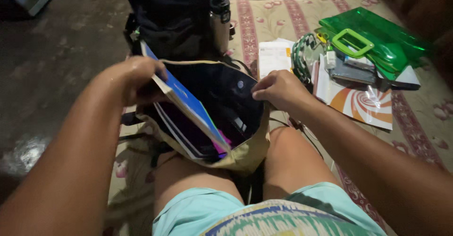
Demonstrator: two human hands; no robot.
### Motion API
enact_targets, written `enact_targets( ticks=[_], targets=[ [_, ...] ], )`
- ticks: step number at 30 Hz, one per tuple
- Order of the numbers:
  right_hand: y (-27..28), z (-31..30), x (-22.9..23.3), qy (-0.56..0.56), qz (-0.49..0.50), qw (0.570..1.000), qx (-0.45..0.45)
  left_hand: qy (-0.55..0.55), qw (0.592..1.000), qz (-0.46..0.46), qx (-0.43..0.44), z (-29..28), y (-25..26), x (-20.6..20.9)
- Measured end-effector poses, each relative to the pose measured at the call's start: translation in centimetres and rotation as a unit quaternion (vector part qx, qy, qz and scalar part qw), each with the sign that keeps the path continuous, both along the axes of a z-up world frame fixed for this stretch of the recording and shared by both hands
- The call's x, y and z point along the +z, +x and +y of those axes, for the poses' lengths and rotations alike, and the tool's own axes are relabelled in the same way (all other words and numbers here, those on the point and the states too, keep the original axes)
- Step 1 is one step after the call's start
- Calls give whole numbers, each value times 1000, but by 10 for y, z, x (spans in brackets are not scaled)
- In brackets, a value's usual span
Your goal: The person sits on a bed and packs notebooks, folders, a small box, a phone, and a charger cable into a beige tote bag on their lap. They then take items back out and place papers and a notebook into a green pouch, arranging the contents.
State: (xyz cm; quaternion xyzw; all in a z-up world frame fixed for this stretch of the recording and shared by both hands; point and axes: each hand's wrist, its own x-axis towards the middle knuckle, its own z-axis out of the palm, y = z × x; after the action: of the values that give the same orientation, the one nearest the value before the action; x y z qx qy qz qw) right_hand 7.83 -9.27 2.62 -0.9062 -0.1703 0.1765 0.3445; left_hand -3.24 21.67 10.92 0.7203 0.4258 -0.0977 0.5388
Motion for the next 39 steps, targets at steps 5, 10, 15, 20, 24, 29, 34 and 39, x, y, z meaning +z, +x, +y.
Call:
enact_targets(
  ticks=[5, 10, 15, 20, 24, 29, 34, 39],
  targets=[
    [-25, 2, 13, 38, -160, 985, 45, -53, 989, -139, 11, 3, 19, -42],
    [-24, -5, 6, 29, -128, 991, 16, -63, 992, -93, -49, -12, -2, -113],
    [-18, 4, 0, 19, -102, 993, 54, -121, 990, -64, -26, -29, -28, -155],
    [-15, 4, -10, 21, -87, 994, 55, -30, 994, -97, -49, -38, -18, -158],
    [-10, 3, -17, -8, -60, 996, 65, -29, 997, -65, 29, -38, -10, -144],
    [-13, -2, -20, -50, -61, 995, 55, 75, 997, 14, -33, -44, -21, -130],
    [-32, 14, -14, -160, -119, 980, 10, 192, 978, 67, -55, -48, -24, -128],
    [-44, 25, -5, -161, -116, 980, -11, 232, 951, 159, -128, -46, -10, -126]
  ],
)
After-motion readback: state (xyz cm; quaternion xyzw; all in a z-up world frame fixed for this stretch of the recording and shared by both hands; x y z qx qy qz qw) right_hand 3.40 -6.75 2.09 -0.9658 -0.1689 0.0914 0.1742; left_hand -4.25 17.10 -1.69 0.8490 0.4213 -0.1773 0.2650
